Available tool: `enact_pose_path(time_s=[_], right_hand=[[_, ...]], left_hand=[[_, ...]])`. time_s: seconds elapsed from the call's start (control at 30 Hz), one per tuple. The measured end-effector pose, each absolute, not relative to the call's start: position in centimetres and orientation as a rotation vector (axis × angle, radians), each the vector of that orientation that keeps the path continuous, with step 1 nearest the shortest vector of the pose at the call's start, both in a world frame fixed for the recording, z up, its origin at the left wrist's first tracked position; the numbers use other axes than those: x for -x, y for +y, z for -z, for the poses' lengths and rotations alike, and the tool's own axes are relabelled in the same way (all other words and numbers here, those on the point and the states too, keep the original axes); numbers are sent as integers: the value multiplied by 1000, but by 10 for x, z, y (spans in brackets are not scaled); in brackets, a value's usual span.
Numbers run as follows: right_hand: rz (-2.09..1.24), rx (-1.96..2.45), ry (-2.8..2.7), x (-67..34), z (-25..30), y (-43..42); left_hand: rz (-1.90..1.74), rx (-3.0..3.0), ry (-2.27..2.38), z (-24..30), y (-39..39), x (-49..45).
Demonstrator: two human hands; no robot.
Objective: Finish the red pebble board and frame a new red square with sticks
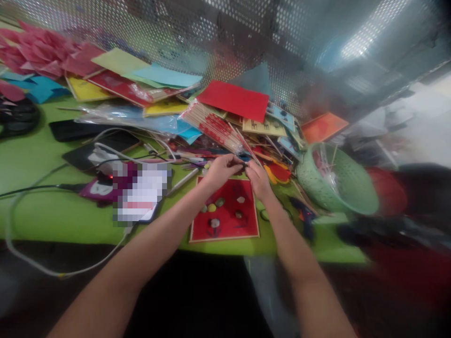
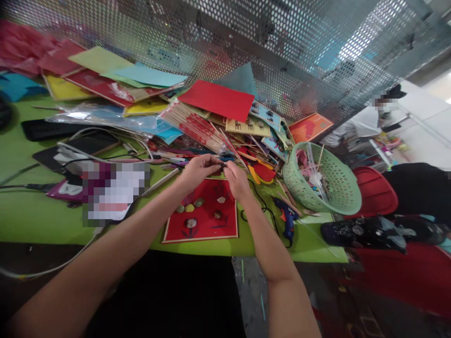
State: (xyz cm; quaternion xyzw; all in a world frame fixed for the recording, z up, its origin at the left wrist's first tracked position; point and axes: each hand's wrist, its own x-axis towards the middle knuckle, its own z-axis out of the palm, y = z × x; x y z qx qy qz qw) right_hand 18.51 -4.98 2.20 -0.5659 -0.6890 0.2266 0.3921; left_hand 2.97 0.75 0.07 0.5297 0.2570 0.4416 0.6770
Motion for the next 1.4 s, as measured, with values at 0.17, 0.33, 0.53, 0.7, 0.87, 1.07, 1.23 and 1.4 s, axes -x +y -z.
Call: enact_pose_path(time_s=[0.17,0.33,0.53,0.7,0.87,1.07,1.23,1.4], right_hand=[[-626,1398,-1669,-183,-18,-49],[-807,1367,-1549,-182,-15,-48],[-841,1345,-1518,-182,-18,-48],[-813,1390,-1513,-179,-25,-49],[-789,1391,-1527,-178,-28,-50],[-791,1374,-1516,-180,-22,-49],[-858,1358,-1485,-182,-17,-48],[-899,1316,-1489,-185,-19,-49]], left_hand=[[-1003,-1166,594,0,8,-30],[-1042,-1162,610,2,10,-30],[-1104,-1378,663,-2,8,-29],[-1098,-1431,656,-7,4,-28],[-1101,-1400,635,-6,4,-29],[-1076,-1233,597,-1,5,-32],[-1077,-1169,587,2,7,-32],[-1080,-1170,589,4,7,-33]])
